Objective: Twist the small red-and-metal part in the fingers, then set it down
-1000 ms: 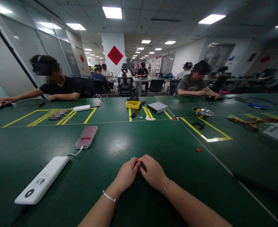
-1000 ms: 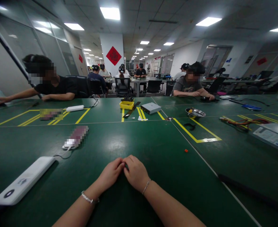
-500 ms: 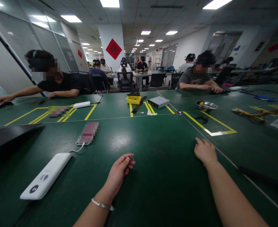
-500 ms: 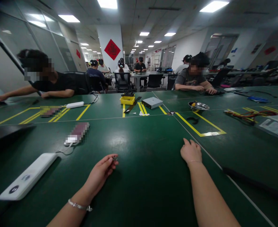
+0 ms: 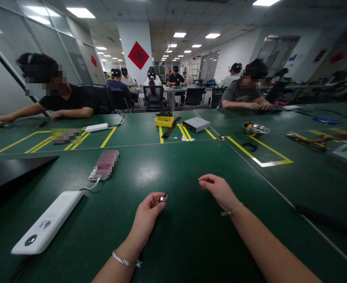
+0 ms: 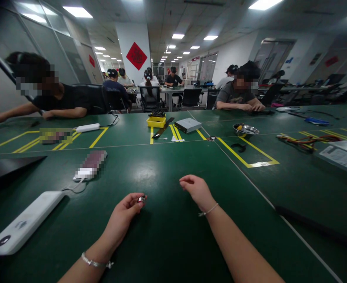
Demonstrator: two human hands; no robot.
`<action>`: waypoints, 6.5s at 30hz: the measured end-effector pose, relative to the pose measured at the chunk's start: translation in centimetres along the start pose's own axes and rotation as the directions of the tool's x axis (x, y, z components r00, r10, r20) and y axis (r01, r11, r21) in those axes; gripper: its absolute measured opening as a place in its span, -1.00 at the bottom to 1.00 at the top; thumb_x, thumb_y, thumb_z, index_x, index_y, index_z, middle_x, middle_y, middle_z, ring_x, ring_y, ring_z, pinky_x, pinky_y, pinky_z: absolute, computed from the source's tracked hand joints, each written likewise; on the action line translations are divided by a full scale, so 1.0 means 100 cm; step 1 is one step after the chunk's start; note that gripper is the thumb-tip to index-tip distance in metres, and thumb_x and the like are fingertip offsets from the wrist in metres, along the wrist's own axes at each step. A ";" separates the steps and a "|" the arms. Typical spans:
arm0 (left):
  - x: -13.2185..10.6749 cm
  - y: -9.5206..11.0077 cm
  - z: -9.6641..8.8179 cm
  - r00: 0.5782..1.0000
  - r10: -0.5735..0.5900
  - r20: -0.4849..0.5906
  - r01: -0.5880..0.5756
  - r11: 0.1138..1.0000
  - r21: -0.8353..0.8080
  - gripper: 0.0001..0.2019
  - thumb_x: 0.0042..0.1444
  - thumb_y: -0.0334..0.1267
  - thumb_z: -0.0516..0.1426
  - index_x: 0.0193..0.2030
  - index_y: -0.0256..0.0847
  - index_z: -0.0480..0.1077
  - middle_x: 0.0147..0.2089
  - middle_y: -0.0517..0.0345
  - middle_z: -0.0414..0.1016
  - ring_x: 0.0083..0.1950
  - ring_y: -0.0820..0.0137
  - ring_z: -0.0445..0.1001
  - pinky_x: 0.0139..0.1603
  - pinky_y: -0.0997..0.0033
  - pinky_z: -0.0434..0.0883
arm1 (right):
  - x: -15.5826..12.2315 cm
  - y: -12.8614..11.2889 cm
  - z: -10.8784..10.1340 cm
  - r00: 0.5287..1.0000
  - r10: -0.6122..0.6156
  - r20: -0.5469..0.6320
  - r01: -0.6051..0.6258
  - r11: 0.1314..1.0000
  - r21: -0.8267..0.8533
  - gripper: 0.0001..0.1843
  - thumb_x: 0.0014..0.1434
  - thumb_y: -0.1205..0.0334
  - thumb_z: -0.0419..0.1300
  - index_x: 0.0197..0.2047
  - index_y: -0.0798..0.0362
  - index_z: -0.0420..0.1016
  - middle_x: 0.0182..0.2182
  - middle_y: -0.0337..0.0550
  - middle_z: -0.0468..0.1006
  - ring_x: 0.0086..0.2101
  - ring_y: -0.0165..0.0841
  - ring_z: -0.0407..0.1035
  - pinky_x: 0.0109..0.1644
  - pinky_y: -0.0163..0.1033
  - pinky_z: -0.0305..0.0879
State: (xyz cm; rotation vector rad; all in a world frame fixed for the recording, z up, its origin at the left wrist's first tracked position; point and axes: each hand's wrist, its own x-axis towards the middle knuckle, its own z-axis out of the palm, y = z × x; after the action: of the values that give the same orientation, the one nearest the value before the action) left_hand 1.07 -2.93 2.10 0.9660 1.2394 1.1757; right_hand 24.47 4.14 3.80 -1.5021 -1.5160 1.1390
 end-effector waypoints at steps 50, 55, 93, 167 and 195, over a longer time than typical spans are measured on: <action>-0.013 -0.003 0.015 0.821 0.566 0.070 -0.427 0.530 0.732 -0.92 -0.01 -0.30 0.08 -0.33 -0.17 0.32 -0.35 0.16 0.31 -0.27 0.38 0.32 -0.27 0.33 0.32 | -0.050 -0.017 0.099 0.995 0.075 0.070 -0.101 0.819 0.565 -0.76 -0.13 0.09 0.22 -0.47 0.11 0.43 -0.51 -0.23 0.46 -0.43 -0.40 0.33 -0.30 -0.25 0.28; -0.015 -0.002 0.016 0.794 0.601 0.091 -0.430 0.449 0.783 -0.92 -0.01 -0.31 0.07 -0.33 -0.19 0.33 -0.36 0.16 0.33 -0.30 0.40 0.32 -0.29 0.35 0.31 | -0.055 -0.016 0.101 0.995 0.054 0.086 -0.092 0.827 0.554 -0.71 -0.04 0.03 0.14 -0.43 0.12 0.46 -0.46 -0.16 0.47 -0.40 -0.37 0.33 -0.31 -0.26 0.29; 0.002 -0.008 -0.004 0.950 0.312 -0.002 -0.243 0.742 0.625 -0.79 0.00 -0.30 0.00 -0.18 -0.16 0.28 -0.20 0.14 0.44 -0.14 0.37 0.40 -0.11 0.28 0.32 | 0.040 0.086 -0.132 0.720 -0.130 -0.682 -0.457 0.651 -0.606 -0.58 0.04 0.17 -0.12 -0.18 0.12 0.46 -0.20 0.09 0.46 -0.22 -0.13 0.30 -0.19 -0.07 0.18; 0.006 0.002 0.002 1.000 0.024 -0.006 -0.024 0.999 0.031 -0.71 0.03 -0.06 0.01 -0.25 -0.25 0.31 -0.55 0.28 0.28 -0.54 0.56 0.25 -0.51 0.57 0.19 | 0.013 0.000 -0.026 0.902 -0.347 -0.255 -0.037 0.527 -0.849 -0.57 0.09 0.10 -0.08 -0.02 0.14 0.27 -0.19 0.12 0.35 -0.19 -0.15 0.26 -0.21 -0.11 0.21; 0.003 0.005 0.006 0.997 0.078 -0.014 -0.076 0.990 0.122 -0.76 -0.19 -0.30 0.17 -0.30 -0.24 0.40 -0.41 0.20 0.48 -0.38 0.46 0.39 -0.33 0.50 0.29 | -0.029 -0.026 0.078 0.910 0.065 0.409 -0.328 0.718 0.614 -0.75 -0.16 0.15 0.25 -0.45 0.11 0.34 -0.64 -0.33 0.32 -0.64 -0.58 0.12 -0.57 -0.40 -0.03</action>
State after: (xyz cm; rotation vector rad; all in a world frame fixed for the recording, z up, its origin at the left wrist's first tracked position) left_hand 1.61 -2.48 2.56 1.1038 1.3113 1.1822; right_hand 16.49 0.64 3.71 -0.9819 -0.9614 1.9327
